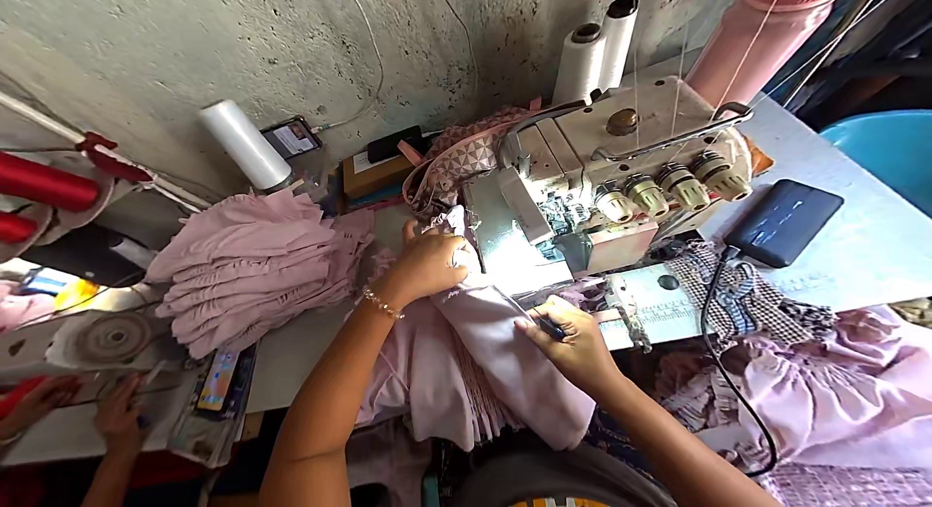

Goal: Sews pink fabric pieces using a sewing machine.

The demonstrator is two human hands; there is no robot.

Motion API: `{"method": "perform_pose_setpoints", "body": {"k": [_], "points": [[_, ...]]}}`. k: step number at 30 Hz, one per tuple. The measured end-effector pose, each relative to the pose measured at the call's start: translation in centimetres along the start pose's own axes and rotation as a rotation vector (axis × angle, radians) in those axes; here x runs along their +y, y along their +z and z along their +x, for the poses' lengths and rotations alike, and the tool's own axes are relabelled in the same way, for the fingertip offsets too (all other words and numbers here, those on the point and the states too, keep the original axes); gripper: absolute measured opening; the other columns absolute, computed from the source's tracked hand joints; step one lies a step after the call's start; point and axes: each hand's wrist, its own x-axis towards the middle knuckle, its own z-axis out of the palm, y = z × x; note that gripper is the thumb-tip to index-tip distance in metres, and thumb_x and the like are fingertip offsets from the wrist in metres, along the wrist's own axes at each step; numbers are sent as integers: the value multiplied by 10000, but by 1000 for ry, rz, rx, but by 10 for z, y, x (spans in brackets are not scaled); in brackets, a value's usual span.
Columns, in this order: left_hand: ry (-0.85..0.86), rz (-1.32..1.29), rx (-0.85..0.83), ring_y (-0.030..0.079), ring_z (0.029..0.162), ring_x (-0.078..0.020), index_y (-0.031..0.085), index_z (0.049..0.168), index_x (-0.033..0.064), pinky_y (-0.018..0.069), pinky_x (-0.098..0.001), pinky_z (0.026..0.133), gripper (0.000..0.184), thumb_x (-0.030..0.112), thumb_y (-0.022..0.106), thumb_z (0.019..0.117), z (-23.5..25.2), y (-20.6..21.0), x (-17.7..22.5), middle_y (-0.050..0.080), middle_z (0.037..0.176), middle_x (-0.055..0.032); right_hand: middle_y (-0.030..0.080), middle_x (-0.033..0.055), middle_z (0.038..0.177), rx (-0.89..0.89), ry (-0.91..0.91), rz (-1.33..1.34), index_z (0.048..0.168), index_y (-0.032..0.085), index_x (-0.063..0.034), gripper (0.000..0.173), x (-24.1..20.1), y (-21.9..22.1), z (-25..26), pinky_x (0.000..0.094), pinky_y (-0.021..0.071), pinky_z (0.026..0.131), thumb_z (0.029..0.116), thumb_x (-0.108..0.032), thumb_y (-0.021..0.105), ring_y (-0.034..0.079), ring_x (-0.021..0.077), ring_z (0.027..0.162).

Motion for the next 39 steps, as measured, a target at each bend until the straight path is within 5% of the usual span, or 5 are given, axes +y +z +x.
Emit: {"method": "perform_pose_setpoints", "body": {"k": [6,16,19,33,39], "points": [[181,-259,387,635,904,-195,638,1070,27,347,-559,1010,179,140,640,931,-1,19,30,673,887,-76,593,-20,767,7,22,52,839,705,-52,293,13,-41,-19,103,418,643,944,-321,657,514,-44,710],[123,-360,389,662,998,-225,738,970,47,297,-588,1053,211,204,603,928,9,78,70,724,921,-84,682,12,975,143,47,77,1094,746,-21,276,15,-57,-15,85,417,611,964,-242,644,529,-75,742],[119,-412,337,657,1019,-201,739,986,56,282,-599,1057,218,219,616,912,6,76,74,725,939,-65,681,35,954,136,30,2,1036,774,-38,277,0,-53,18,120,487,735,971,-274,645,594,-26,833],[205,-255,489,677,945,-243,721,989,58,341,-623,979,160,183,631,947,7,74,83,722,884,-53,710,-77,840,60,174,108,936,758,-91,168,-9,-58,40,85,452,612,940,-250,703,554,-109,659],[202,-227,544,669,1017,-230,734,972,76,359,-605,991,156,205,653,938,14,82,86,739,1013,-38,750,104,834,198,-98,-386,951,782,-49,244,-12,-51,34,404,530,570,957,-218,606,700,213,676]]}}
